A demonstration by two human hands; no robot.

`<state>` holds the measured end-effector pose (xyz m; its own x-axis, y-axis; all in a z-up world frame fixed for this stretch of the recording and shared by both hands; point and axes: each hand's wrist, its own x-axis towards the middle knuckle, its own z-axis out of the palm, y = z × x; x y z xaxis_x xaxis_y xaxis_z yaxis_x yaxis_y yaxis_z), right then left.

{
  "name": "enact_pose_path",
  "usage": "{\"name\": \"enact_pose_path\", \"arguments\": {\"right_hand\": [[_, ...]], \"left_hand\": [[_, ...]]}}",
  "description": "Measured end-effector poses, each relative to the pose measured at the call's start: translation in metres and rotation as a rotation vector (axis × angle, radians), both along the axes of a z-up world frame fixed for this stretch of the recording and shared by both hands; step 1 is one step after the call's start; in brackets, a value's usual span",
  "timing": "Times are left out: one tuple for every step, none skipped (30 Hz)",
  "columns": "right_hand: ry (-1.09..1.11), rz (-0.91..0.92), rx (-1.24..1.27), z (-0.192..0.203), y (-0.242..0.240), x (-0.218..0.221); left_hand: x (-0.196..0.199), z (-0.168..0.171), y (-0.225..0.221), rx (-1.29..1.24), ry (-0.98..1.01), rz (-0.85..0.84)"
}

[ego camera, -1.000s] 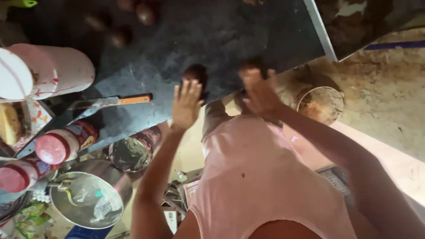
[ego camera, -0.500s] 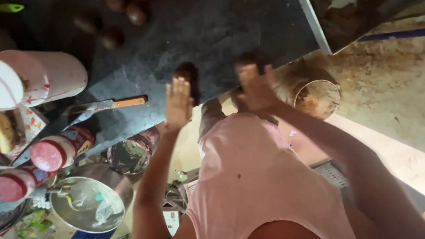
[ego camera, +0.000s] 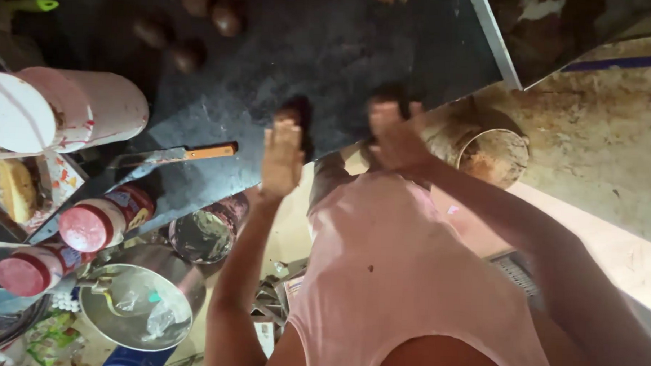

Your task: The person rolls pieces of dough by hand on a counter to form balls and places them onto a tray.

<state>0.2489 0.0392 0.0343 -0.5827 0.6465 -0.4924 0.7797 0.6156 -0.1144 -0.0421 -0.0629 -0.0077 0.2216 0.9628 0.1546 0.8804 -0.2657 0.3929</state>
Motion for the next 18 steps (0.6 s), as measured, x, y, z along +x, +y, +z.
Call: {"name": "enact_pose_path", "arguments": {"right_hand": [[0.201,0.122,0.268,-0.001,0.003,-0.013],[0.411,0.241,0.538,-0.002,0.014,-0.03],[0.409,0.174,0.54,-0.004,0.042,-0.049],[0.398,0.096,0.533,-0.005,0.078,-0.059],[0.454,0.01,0.395,-0.004,0.121,-0.061],[0.504,-0.071,0.251,-0.004,0.148,-0.06],[0.503,-0.063,0.191,-0.003,0.151,-0.04],[0.512,-0.045,0.149,0.001,0.163,-0.013],[0.54,0.002,0.237,0.002,0.153,0.014],[0.572,0.049,0.316,-0.003,0.124,0.035],[0.257,0.204,0.461,-0.01,0.088,0.046],[-0.066,0.35,0.598,-0.015,0.056,0.05],[0.062,0.323,0.509,-0.023,0.037,0.04],[0.181,0.293,0.411,-0.03,0.014,0.021],[0.298,0.261,0.313,-0.034,-0.005,-0.004],[0.419,0.236,0.223,-0.034,-0.008,-0.029],[0.435,0.244,0.357,-0.033,0.013,-0.05],[0.455,0.24,0.488,-0.031,0.045,-0.07]], "left_hand": [[0.021,-0.002,0.008,-0.012,0.065,-0.006],[0.039,-0.002,0.027,-0.023,0.138,-0.007],[0.047,-0.001,0.058,0.032,0.166,0.043],[0.05,-0.001,0.094,0.078,0.187,0.081],[0.041,-0.001,0.136,0.106,0.132,0.163],[0.031,0.0,0.155,0.129,0.072,0.25],[0.019,0.002,0.144,0.098,0.086,0.224],[-0.004,0.005,0.141,0.088,0.106,0.205],[-0.023,0.006,0.137,0.079,0.126,0.186],[-0.04,0.006,0.11,0.066,0.073,0.136],[-0.048,0.007,0.072,0.052,0.02,0.087],[-0.04,0.004,0.045,-0.062,0.214,0.093],[-0.027,0.0,0.025,-0.178,0.407,0.098],[-0.012,-0.003,0.012,-0.099,0.261,0.058],[0.001,-0.003,0.006,-0.021,0.115,0.02],[0.018,-0.004,0.019,-0.025,0.107,0.028],[0.035,-0.002,0.04,-0.03,0.099,0.035],[0.04,0.002,0.068,-0.01,0.175,0.095]]}}
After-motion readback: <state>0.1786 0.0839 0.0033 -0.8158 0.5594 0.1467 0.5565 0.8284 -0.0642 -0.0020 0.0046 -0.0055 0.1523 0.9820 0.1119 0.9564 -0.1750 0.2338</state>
